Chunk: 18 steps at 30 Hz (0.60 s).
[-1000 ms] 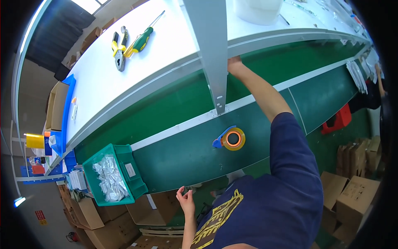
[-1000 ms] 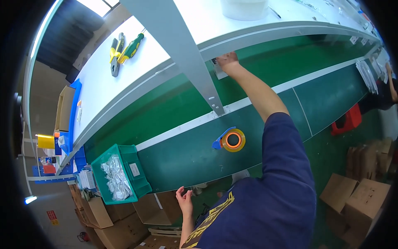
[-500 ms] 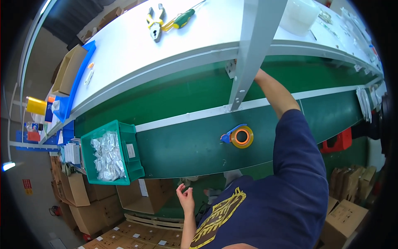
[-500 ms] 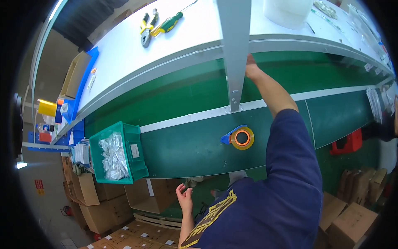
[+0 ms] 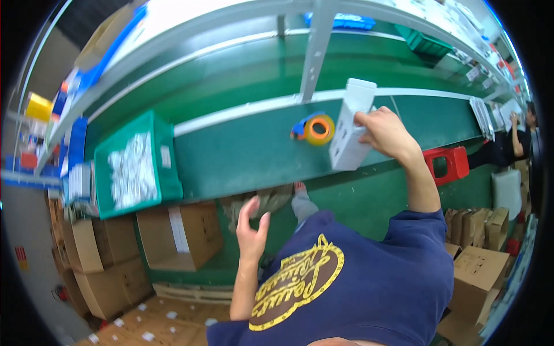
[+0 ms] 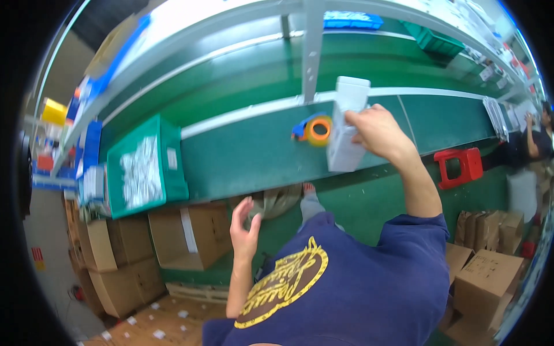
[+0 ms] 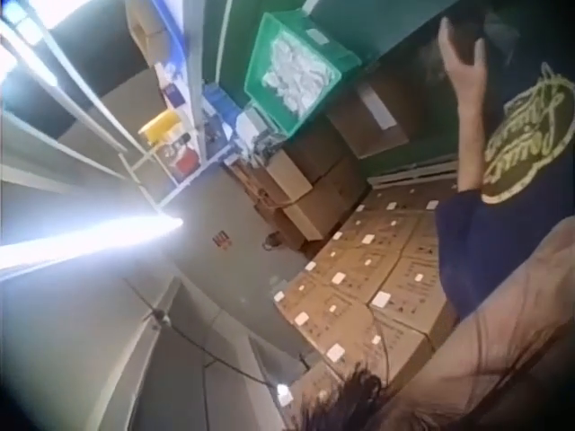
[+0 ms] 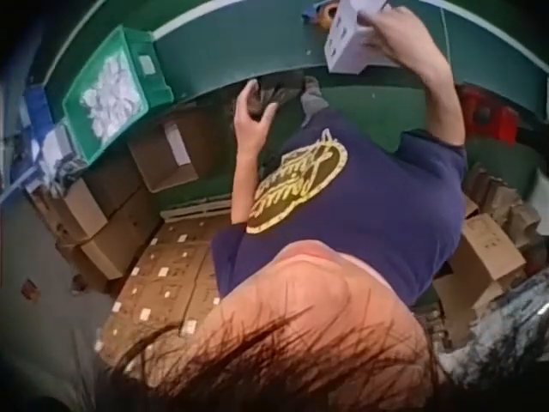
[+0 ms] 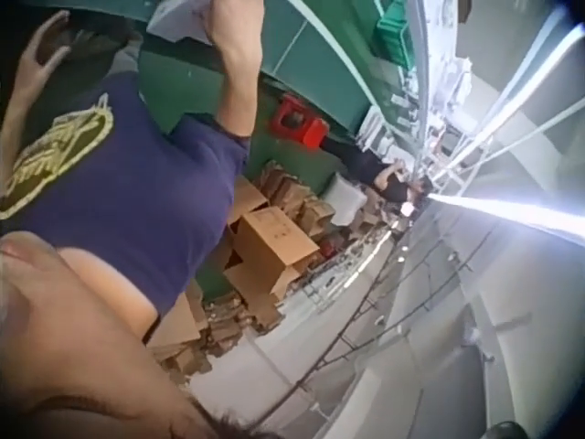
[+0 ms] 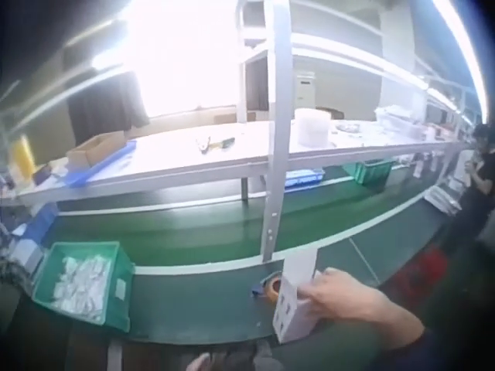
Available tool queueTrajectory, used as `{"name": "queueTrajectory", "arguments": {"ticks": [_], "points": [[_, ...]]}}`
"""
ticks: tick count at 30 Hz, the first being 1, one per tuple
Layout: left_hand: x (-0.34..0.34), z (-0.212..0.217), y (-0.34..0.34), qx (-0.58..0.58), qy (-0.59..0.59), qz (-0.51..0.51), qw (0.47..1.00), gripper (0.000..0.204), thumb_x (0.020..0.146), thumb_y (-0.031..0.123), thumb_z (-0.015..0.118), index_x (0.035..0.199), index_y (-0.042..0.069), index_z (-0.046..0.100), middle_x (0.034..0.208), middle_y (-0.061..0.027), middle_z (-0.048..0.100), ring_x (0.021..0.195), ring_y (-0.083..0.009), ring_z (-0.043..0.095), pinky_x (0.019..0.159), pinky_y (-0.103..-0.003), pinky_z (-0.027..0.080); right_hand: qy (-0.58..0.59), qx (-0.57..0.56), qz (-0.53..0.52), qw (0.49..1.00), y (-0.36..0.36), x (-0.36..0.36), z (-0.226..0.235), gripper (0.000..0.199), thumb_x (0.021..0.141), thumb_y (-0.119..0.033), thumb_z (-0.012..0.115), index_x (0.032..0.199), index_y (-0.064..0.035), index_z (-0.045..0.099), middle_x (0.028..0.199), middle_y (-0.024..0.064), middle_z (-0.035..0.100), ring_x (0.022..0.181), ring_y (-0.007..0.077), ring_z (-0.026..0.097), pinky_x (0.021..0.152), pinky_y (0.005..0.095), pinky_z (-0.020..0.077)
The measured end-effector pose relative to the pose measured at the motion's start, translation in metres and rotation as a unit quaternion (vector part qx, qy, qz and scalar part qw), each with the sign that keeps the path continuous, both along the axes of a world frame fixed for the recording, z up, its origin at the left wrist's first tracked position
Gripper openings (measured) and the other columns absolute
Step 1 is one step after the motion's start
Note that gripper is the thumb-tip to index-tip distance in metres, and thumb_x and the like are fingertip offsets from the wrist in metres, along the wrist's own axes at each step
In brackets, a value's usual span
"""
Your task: The recorder is weighing small packets, organizing them into containers, and applying shipping labels to large cardboard boxes.
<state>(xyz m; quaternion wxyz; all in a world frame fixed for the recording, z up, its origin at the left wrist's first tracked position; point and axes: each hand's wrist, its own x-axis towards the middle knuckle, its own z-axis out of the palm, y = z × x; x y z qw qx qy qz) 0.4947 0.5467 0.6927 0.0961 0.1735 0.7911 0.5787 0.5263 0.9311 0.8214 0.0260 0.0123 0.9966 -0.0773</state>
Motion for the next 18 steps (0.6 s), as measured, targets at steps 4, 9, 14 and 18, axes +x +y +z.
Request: {"name": "queueTrajectory", "arguments": {"ticks": [4,9,14,18], "points": [[0.042,0.059,-0.05,-0.064,0.124,-0.02,0.99,0.083,0.072,0.016,0.086,0.138,0.002,0.039,0.14,-0.014,0.047,0.128,-0.0259,0.048,0.106,-0.04,0.04,0.016,-0.101,0.206,0.973,-0.18,0.024,0.036,0.03,0.074,-0.015,0.076,0.096,-0.0089,0.057,0.092,0.0083,0.067,0.092,0.029,0.063,0.084,0.0405,0.0426],[0.124,0.037,-0.186,0.009,0.044,0.118,0.992,0.109,0.06,0.021,0.094,0.144,0.006,0.025,0.139,-0.0153,0.043,0.127,-0.028,0.047,0.104,-0.04,0.041,0.099,-0.304,0.403,0.858,-0.348,0.048,0.049,0.031,0.072,-0.01,0.077,0.097,-0.0087,0.06,0.086,0.004,0.062,0.089,0.0256,0.061,0.081,0.0378,0.0452],[0.185,0.033,-0.301,0.003,0.044,0.273,0.961,0.111,0.059,0.02,0.095,0.143,0.008,0.023,0.131,-0.0154,0.045,0.12,-0.0284,0.051,0.097,-0.039,0.046,0.097,-0.422,0.361,0.826,-0.455,0.054,0.061,0.036,0.069,-0.005,0.078,0.101,-0.0088,0.063,0.086,0.0032,0.061,0.088,0.0242,0.06,0.079,0.036,0.0471],[0.207,0.034,-0.356,0.022,0.048,0.352,0.934,0.11,0.058,0.019,0.096,0.142,0.008,0.025,0.131,-0.0139,0.045,0.118,-0.0261,0.051,0.096,-0.039,0.047,-0.023,-0.426,0.479,0.767,-0.536,0.036,0.055,0.028,0.075,-0.005,0.074,0.099,-0.0096,0.062,0.087,0.0027,0.061,0.087,0.0231,0.058,0.077,0.034,0.0467]]}}
